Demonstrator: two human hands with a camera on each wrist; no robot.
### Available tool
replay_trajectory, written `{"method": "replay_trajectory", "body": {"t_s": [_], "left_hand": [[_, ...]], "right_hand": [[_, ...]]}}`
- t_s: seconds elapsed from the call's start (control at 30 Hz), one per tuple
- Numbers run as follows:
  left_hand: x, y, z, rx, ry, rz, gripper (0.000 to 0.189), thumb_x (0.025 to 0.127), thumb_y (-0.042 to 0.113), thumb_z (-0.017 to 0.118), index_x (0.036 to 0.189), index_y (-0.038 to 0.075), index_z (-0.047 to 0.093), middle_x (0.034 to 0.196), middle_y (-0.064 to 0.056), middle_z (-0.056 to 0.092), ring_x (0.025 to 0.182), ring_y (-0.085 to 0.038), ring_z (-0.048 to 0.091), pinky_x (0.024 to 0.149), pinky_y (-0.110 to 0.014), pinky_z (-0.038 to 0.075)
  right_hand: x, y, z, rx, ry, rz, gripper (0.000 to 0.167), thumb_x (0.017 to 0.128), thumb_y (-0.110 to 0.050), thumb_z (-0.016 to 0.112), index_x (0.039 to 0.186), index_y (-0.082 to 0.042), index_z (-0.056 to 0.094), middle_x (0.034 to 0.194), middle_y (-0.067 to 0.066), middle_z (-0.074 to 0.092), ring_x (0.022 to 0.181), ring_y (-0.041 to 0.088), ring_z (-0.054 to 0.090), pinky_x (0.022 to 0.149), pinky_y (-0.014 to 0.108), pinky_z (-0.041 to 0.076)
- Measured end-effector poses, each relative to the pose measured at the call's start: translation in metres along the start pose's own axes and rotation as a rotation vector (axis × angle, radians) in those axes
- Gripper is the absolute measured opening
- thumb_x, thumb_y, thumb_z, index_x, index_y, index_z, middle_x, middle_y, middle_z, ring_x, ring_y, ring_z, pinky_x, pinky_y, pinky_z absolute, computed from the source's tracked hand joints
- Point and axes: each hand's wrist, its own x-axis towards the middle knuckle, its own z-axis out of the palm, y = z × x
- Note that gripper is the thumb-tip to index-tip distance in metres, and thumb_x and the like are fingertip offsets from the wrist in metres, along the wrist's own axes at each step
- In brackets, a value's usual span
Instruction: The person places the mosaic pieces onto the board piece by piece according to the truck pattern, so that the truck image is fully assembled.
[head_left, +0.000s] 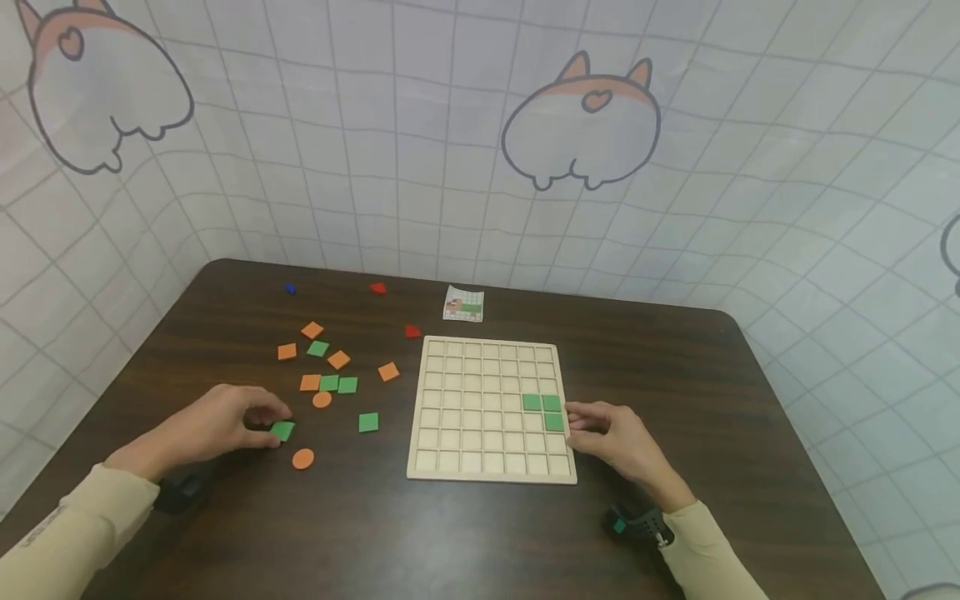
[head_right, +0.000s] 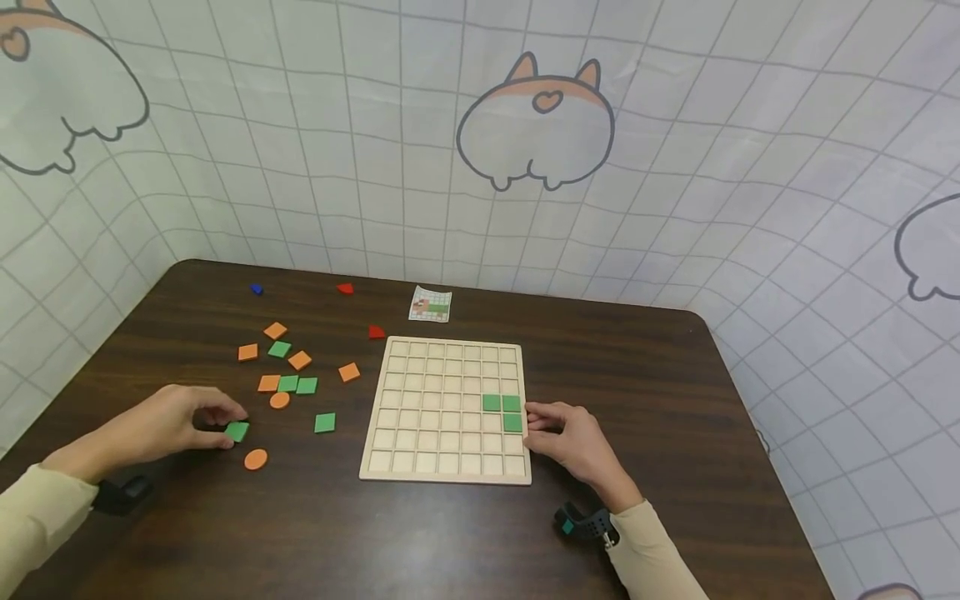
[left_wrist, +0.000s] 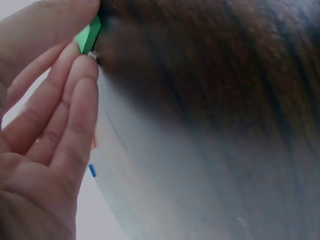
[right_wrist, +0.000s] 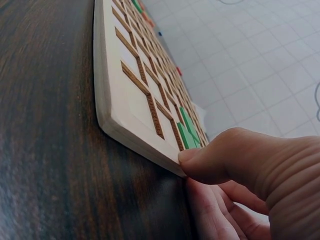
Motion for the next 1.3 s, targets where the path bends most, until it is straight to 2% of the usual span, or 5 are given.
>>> {"method": "replay_trajectory", "body": {"t_s": [0.13,0.33,0.8,1.07,1.3], "left_hand": [[-0.001,0.0,0.0,0.023,0.008,-0.011,0.037,0.083,0.034,0.086,0.112,0.014,0.076,0.101,0.006,0.075,0.09,-0.011,0.069,0.075,-0.026,0.058],[-0.003,0.0,0.005,0.028,0.036,0.012,0.035,0.081,0.033,0.087,0.108,0.014,0.077,0.097,0.008,0.073,0.085,-0.006,0.066,0.073,-0.025,0.057],[0.006,0.008,-0.001,0.054,0.169,0.059,0.024,0.079,0.019,0.087,0.1,0.019,0.075,0.092,0.011,0.068,0.079,0.003,0.058,0.068,-0.023,0.053],[0.015,0.015,-0.003,0.037,0.165,0.052,0.024,0.08,0.019,0.085,0.101,0.019,0.073,0.095,0.01,0.07,0.08,0.003,0.059,0.07,-0.022,0.054],[0.026,0.028,-0.005,0.005,0.127,0.038,0.027,0.083,0.021,0.083,0.108,0.018,0.073,0.099,0.009,0.071,0.082,0.001,0.058,0.071,-0.022,0.052]], "right_hand": [[0.0,0.0,0.0,-0.002,0.007,-0.007,0.056,0.089,-0.029,0.081,0.14,-0.011,0.065,0.118,0.006,0.073,0.107,0.017,0.07,0.083,0.025,0.054],[-0.002,0.001,0.0,-0.006,0.003,0.0,0.055,0.09,-0.03,0.079,0.14,-0.012,0.066,0.118,0.005,0.073,0.108,0.017,0.069,0.084,0.027,0.053],[-0.002,0.002,0.0,0.023,-0.004,-0.035,0.054,0.09,-0.025,0.079,0.14,-0.009,0.065,0.118,0.006,0.072,0.108,0.019,0.071,0.081,0.022,0.054],[-0.004,0.003,0.001,0.032,0.0,-0.032,0.054,0.09,-0.026,0.079,0.14,-0.01,0.066,0.117,0.006,0.073,0.107,0.018,0.071,0.083,0.023,0.054],[-0.003,0.001,0.001,0.031,0.004,-0.038,0.054,0.09,-0.026,0.079,0.139,-0.009,0.066,0.118,0.005,0.073,0.107,0.018,0.071,0.082,0.023,0.054]]}}
